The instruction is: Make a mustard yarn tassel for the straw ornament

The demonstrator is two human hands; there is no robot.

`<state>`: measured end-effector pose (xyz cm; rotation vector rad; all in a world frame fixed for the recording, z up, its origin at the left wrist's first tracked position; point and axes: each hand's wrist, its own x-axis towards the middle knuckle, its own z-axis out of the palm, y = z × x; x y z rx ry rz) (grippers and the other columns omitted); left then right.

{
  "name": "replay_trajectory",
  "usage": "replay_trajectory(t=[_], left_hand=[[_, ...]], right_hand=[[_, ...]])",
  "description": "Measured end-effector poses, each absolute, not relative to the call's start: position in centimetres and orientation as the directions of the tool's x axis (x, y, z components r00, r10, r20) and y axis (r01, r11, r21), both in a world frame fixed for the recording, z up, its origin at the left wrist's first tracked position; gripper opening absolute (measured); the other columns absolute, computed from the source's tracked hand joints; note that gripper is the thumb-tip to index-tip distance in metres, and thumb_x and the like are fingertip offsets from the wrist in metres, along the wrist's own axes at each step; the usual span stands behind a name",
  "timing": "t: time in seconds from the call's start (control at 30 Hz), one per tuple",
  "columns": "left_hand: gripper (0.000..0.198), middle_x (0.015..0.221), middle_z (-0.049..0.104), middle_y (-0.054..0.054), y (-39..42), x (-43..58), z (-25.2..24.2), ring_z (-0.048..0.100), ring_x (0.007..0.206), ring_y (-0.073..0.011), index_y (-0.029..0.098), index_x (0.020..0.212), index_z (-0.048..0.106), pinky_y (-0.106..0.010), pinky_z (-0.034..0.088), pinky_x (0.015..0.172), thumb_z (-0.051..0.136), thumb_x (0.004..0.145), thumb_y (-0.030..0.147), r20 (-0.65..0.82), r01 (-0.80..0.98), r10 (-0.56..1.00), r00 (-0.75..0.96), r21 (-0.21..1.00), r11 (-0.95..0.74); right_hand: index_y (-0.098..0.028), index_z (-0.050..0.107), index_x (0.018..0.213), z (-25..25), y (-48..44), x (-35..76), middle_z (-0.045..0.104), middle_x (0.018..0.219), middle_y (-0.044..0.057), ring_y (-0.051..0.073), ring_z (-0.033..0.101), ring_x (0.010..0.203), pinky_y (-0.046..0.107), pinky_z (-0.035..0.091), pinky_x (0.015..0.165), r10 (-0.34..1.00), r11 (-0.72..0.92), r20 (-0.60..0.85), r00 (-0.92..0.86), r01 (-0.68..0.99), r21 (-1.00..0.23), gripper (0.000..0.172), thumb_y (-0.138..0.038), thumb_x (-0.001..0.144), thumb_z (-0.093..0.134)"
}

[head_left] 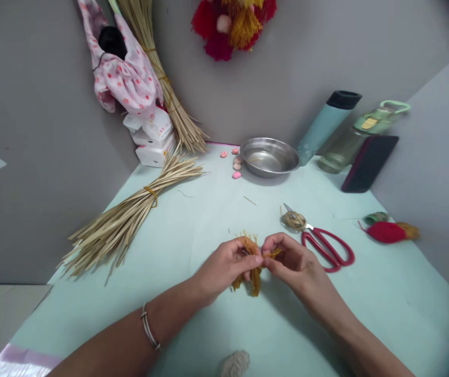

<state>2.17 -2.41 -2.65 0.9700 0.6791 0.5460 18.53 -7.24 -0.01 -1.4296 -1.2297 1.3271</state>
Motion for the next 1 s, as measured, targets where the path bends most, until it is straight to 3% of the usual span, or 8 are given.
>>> replay_trajectory(t=[0.27,0.5,0.67,0.8,1.0], left_hand=[[0.024,0.061,0.046,0.004,-2.19,2.00,-2.30,0.043,0.056,-0.0067,0.017,0.085,0.055,-0.019,0.034,0.059,0.066,0.079,0.038,-0.277,-0.239,0.690,0.669,0.799,0.552],[0.027,0.067,0.048,0.005,-2.46,2.14,-2.59,0.042,0.057,-0.0061,0.019,0.087,0.052,-0.019,0.034,0.057,0.062,0.083,0.044,-0.198,-0.207,0.760,0.619,0.893,0.400],[0.026,0.070,0.049,0.004,-2.58,2.13,-2.89,0.044,0.058,-0.0060,0.019,0.089,0.051,-0.019,0.036,0.058,0.058,0.085,0.043,-0.185,-0.140,0.772,0.607,0.932,0.334],[0.027,0.068,0.049,0.004,-2.66,2.23,-2.78,0.043,0.056,-0.0067,0.018,0.088,0.052,-0.020,0.035,0.056,0.060,0.083,0.044,-0.253,-0.133,0.771,0.584,0.907,0.399],[0.020,0.068,0.045,0.004,-2.67,2.35,-2.33,0.041,0.060,-0.0070,0.018,0.081,0.054,-0.021,0.032,0.057,0.061,0.081,0.036,-0.342,-0.155,0.754,0.561,0.851,0.502]], right_hand=[[-0.022,0.054,0.088,-0.13,-7.20,18.37,0.054,0.081,0.000,0.016,0.055,0.077,0.028,0.042,0.068,0.976,-0.212,-0.215,-0.033,0.069,-0.975,0.016,-0.033,0.084,0.064],[-0.021,0.053,0.090,0.40,-7.27,17.67,0.059,0.078,0.000,0.017,0.057,0.077,0.028,0.043,0.067,0.962,-0.254,-0.256,-0.095,0.031,-0.967,0.022,-0.040,0.084,0.063],[-0.019,0.058,0.082,-0.05,-7.08,18.24,0.055,0.071,-0.001,0.012,0.049,0.066,0.025,0.039,0.062,0.978,-0.204,-0.208,-0.020,0.125,-0.971,0.023,-0.041,0.088,0.059],[-0.021,0.060,0.090,-0.36,-7.14,18.62,0.057,0.074,-0.002,0.012,0.052,0.065,0.025,0.042,0.062,0.990,-0.136,-0.126,0.065,0.164,-0.977,0.017,-0.038,0.088,0.059],[-0.023,0.063,0.097,-0.25,-7.86,18.49,0.060,0.079,0.000,0.014,0.055,0.071,0.026,0.044,0.065,0.998,0.056,0.047,-0.031,0.485,-0.873,0.016,-0.026,0.094,0.047]])
